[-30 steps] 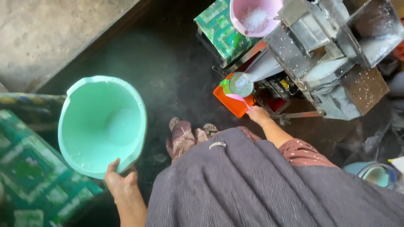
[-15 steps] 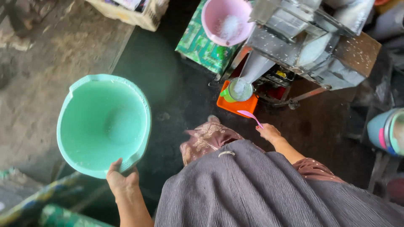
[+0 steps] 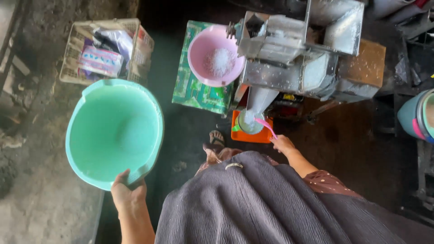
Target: The person pours a grainy substance from a green basin into a metal grinding machine using a pink scoop. They then collect the processed material into a pink basin. The person repeats this process with a second batch of grains from a pink basin, pouring them into the machine and collecting the output.
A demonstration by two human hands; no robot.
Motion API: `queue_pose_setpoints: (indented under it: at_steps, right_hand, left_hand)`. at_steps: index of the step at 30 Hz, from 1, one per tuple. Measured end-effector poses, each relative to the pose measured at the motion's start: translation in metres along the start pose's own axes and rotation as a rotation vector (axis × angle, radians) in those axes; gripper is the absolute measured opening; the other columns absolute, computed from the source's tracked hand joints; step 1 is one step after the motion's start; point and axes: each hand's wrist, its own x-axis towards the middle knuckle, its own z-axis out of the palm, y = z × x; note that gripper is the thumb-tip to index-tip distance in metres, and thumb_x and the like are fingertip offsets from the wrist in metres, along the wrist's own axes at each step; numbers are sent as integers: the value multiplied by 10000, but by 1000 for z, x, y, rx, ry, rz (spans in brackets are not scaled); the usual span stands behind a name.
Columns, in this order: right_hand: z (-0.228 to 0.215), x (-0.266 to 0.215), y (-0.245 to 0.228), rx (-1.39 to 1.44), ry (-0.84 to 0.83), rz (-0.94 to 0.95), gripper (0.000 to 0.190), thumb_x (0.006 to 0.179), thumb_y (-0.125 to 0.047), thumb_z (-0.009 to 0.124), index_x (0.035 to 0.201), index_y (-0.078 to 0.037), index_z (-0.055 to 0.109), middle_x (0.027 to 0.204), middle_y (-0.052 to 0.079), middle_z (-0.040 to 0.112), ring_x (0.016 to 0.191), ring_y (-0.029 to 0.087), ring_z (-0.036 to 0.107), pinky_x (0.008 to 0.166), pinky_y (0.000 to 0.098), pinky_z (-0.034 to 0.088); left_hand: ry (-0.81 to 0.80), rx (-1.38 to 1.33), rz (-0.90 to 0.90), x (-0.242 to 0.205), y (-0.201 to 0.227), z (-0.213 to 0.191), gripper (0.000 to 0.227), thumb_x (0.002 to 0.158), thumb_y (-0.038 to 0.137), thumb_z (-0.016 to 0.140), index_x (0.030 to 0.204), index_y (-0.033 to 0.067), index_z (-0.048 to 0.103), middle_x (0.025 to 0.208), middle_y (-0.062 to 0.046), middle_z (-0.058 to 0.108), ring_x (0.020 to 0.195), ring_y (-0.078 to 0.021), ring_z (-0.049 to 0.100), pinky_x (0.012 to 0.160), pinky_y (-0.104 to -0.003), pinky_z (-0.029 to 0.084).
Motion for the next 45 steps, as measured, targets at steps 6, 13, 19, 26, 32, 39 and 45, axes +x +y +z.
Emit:
queue_pose_setpoints:
  at_steps: [6,13,19,26,32,39,45]
  right_hand:
    - [-30,33,-83,73,88,-146,402,994,-434,493,1226,-172,691,866,63,738,782,216,709,660,365,490]
    - [-22,42,-87,121,86,-119,423,1014,-480,465,1021,-137,714,749,64,687,656,248,636,587,395,432]
    - [8,54,-13,258,195,73,420,918,-439,598,1153,-128,755,754,102,754,630,270,730,666,377,594]
    - [72,36,-9,516,352,350,446,915,-437,621,1032,-25,747,727,144,751,557,310,717,548,419,592]
    - [109,21,-106,546,352,246,526,926,-512,609,1031,-21,765,811,170,761,751,357,723,699,460,583]
    - [112,-18,-200,521,395,88,543,970,-547,549,931,-56,777,817,137,761,839,335,736,792,453,562]
    - [172,-15,-147,746,385,256,455,910,-440,636,1014,-9,734,694,186,709,555,293,690,555,383,592]
  left_hand:
    - [-119,79,60,-23,-13,99,358,734,-63,632,1061,79,659,1018,-41,697,953,-249,711,844,-435,650]
    - [-144,193,-52,10,-19,164,317,762,-59,622,1035,100,647,1057,-38,687,994,-248,697,892,-450,634]
    - [-203,286,-31,45,-18,233,387,708,-60,785,993,20,536,970,-95,531,914,-261,654,852,-492,605]
    - [-298,394,-92,32,22,335,388,663,-76,789,936,2,525,894,-100,521,832,-280,629,784,-528,615]
    - [-366,443,-106,62,53,403,380,658,-75,783,921,-2,519,877,-98,511,813,-289,621,772,-532,621]
    - [-439,563,-67,111,74,448,371,645,-61,785,909,12,535,907,-87,468,869,-268,569,802,-572,578]
    - [-499,625,-99,89,58,477,399,661,-70,762,953,29,509,954,-79,449,915,-262,553,818,-517,578]
